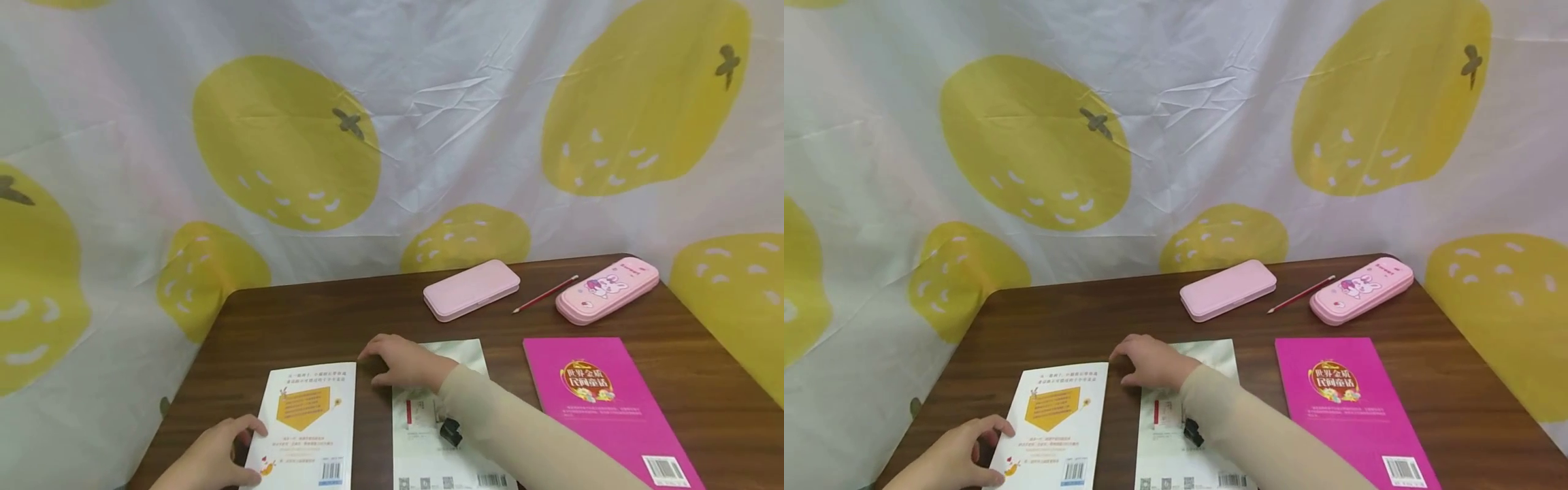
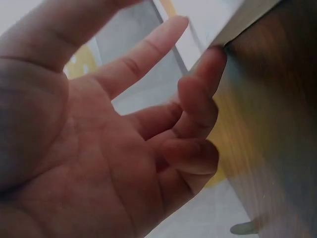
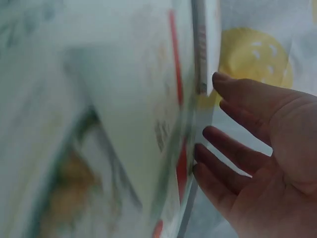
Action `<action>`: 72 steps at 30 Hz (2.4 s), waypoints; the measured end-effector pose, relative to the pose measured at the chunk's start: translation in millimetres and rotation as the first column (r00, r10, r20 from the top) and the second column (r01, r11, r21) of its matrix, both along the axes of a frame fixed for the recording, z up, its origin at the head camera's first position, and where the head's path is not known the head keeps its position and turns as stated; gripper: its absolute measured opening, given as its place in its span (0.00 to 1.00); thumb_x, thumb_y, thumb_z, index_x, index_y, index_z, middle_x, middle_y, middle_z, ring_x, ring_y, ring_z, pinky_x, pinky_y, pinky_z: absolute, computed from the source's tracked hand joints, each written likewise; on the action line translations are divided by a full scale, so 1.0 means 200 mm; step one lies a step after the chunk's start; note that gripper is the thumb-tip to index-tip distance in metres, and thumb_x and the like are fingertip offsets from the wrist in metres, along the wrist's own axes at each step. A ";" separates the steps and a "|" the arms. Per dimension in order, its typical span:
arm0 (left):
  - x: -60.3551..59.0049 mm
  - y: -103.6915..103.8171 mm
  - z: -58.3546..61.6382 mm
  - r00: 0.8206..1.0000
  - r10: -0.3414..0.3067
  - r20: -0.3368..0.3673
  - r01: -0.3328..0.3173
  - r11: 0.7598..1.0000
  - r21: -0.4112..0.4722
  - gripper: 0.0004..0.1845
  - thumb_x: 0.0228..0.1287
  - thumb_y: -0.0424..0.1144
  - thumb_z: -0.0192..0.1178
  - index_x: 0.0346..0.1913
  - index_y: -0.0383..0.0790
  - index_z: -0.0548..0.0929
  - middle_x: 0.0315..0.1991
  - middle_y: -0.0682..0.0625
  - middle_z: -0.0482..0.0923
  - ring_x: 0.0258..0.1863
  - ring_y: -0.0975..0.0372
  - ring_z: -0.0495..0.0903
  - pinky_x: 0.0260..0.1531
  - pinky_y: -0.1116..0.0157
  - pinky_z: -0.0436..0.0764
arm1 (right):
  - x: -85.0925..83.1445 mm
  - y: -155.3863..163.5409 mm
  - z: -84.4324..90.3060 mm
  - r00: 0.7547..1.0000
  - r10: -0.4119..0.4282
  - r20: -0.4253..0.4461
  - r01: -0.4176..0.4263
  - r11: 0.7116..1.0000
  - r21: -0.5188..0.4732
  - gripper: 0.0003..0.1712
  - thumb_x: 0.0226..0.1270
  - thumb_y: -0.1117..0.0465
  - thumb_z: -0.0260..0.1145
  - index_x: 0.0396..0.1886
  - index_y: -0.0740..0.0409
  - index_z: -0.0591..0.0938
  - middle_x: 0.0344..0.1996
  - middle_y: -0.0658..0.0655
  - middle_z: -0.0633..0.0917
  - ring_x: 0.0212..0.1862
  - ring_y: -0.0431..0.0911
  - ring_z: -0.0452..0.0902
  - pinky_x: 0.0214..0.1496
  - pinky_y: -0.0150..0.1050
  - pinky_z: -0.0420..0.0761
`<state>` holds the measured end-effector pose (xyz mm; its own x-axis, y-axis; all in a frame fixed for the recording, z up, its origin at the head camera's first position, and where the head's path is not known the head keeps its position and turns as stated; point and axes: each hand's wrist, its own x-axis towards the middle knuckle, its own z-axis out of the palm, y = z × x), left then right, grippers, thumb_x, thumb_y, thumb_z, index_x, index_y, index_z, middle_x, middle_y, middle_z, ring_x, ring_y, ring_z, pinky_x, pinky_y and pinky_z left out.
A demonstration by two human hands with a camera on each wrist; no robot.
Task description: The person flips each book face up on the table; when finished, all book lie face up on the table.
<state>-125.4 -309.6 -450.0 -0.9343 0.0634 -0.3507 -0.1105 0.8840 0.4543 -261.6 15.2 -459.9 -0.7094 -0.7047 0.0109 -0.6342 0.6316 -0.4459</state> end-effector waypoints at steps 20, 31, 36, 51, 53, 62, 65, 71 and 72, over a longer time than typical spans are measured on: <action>0.04 -0.04 -0.04 0.989 -0.088 0.119 0.078 0.993 0.086 0.46 0.29 0.50 0.81 0.55 0.43 0.69 0.31 0.48 0.74 0.27 0.58 0.74 0.27 0.62 0.74 | -0.02 -0.17 -0.01 0.999 0.047 -0.024 -0.045 0.997 0.062 0.22 0.55 0.57 0.73 0.52 0.42 0.82 0.53 0.44 0.80 0.55 0.41 0.72 0.60 0.36 0.72; 0.03 -0.04 -0.01 0.988 -0.101 0.117 0.086 0.988 0.128 0.48 0.27 0.51 0.82 0.56 0.41 0.69 0.31 0.48 0.75 0.28 0.58 0.75 0.27 0.62 0.75 | -0.02 -0.22 -0.01 1.000 0.008 0.014 -0.009 0.999 0.037 0.22 0.51 0.63 0.75 0.45 0.38 0.83 0.47 0.45 0.80 0.50 0.41 0.71 0.58 0.37 0.73; 0.03 -0.05 -0.02 0.987 -0.117 0.105 0.104 0.987 0.127 0.47 0.28 0.51 0.82 0.55 0.41 0.70 0.31 0.48 0.74 0.27 0.58 0.75 0.27 0.63 0.75 | -0.03 -0.21 -0.02 1.000 0.007 -0.012 -0.007 1.000 -0.009 0.22 0.49 0.62 0.77 0.44 0.38 0.83 0.44 0.44 0.80 0.48 0.40 0.71 0.55 0.36 0.73; 0.05 -0.07 0.01 0.989 -0.105 0.102 0.097 0.992 0.076 0.40 0.33 0.52 0.79 0.54 0.47 0.73 0.31 0.52 0.75 0.23 0.60 0.71 0.22 0.68 0.69 | -0.05 -0.13 -0.01 0.999 -0.053 0.006 0.053 0.990 -0.127 0.15 0.55 0.51 0.73 0.44 0.41 0.85 0.45 0.43 0.81 0.53 0.40 0.74 0.60 0.36 0.72; 0.04 -0.07 0.01 0.986 -0.147 0.079 0.141 0.986 0.085 0.38 0.36 0.50 0.79 0.54 0.46 0.74 0.31 0.52 0.76 0.23 0.61 0.71 0.22 0.68 0.69 | -0.05 -0.11 -0.02 0.998 -0.059 0.023 0.061 0.989 -0.137 0.14 0.56 0.50 0.72 0.44 0.41 0.85 0.44 0.43 0.81 0.52 0.40 0.75 0.59 0.36 0.73; 0.05 -0.10 0.03 0.963 -0.267 -0.032 0.269 0.953 0.140 0.23 0.46 0.43 0.73 0.48 0.49 0.79 0.34 0.55 0.79 0.25 0.70 0.68 0.24 0.70 0.67 | -0.08 -0.07 -0.02 0.993 -0.039 0.110 0.061 0.977 -0.203 0.11 0.59 0.53 0.70 0.42 0.48 0.85 0.41 0.48 0.82 0.48 0.42 0.75 0.57 0.38 0.73; 0.05 -0.10 0.06 0.957 -0.280 -0.079 0.288 0.950 0.119 0.19 0.47 0.43 0.72 0.44 0.52 0.80 0.34 0.59 0.79 0.26 0.72 0.69 0.25 0.71 0.68 | -0.08 -0.06 -0.01 0.994 -0.046 0.102 0.070 0.967 -0.246 0.11 0.61 0.53 0.69 0.41 0.49 0.85 0.40 0.48 0.82 0.48 0.42 0.76 0.56 0.39 0.74; 0.04 -0.10 0.10 0.947 -0.269 -0.174 0.289 0.951 0.106 0.10 0.50 0.36 0.66 0.37 0.49 0.80 0.28 0.61 0.77 0.24 0.75 0.69 0.24 0.71 0.70 | -0.08 -0.05 0.02 0.987 -0.106 0.125 0.139 0.942 -0.306 0.13 0.62 0.50 0.67 0.43 0.49 0.82 0.40 0.47 0.83 0.44 0.40 0.77 0.51 0.36 0.75; 0.04 -0.11 0.11 0.952 -0.251 -0.172 0.272 0.956 0.108 0.10 0.51 0.35 0.65 0.37 0.48 0.80 0.27 0.60 0.77 0.23 0.75 0.69 0.24 0.71 0.70 | -0.08 -0.05 0.02 0.985 -0.113 0.128 0.149 0.936 -0.320 0.13 0.62 0.50 0.67 0.43 0.49 0.82 0.39 0.46 0.83 0.43 0.40 0.77 0.50 0.35 0.75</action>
